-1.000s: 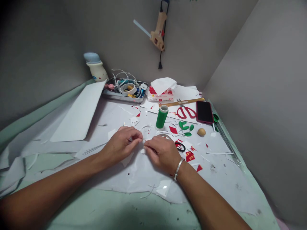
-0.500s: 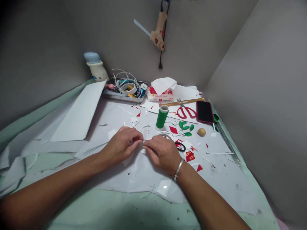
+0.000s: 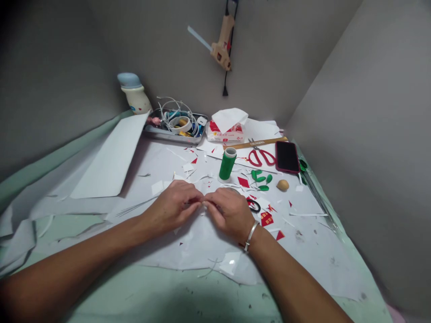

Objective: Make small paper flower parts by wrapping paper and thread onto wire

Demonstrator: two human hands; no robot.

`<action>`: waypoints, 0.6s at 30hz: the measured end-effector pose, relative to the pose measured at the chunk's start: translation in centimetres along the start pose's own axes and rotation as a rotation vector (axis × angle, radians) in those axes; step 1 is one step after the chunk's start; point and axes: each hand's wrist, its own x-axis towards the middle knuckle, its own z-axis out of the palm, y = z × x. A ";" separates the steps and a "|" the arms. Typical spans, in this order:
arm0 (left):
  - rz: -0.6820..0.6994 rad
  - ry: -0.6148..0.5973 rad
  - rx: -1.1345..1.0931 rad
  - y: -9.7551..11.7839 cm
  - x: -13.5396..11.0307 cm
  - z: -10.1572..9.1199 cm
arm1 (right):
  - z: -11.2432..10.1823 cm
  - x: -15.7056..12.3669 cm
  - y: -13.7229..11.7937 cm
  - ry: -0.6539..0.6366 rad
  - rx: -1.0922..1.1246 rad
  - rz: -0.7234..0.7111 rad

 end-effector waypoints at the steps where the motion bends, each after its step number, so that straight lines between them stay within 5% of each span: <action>1: 0.018 -0.008 -0.015 0.1 0.0 0.0 | 0.0 0.0 0.1 0.016 0.003 0.042; 4: 0.006 0.034 -0.066 0.3 0.0 -0.2 | 0.1 0.1 0.4 -0.004 -0.014 0.116; 8: -0.053 0.108 -0.041 0.0 0.1 -0.5 | 0.1 -0.1 -0.1 -0.079 -0.072 -0.005; 11: -0.023 0.076 0.000 -0.1 0.0 -0.3 | 0.1 -0.1 -0.3 -0.020 -0.070 -0.068; 14: 0.039 0.023 -0.015 0.1 -0.1 -0.1 | 0.0 0.0 0.0 0.053 -0.055 0.032; 18: -0.004 0.068 -0.055 0.2 0.1 -0.4 | 0.1 0.0 0.2 -0.032 -0.060 0.099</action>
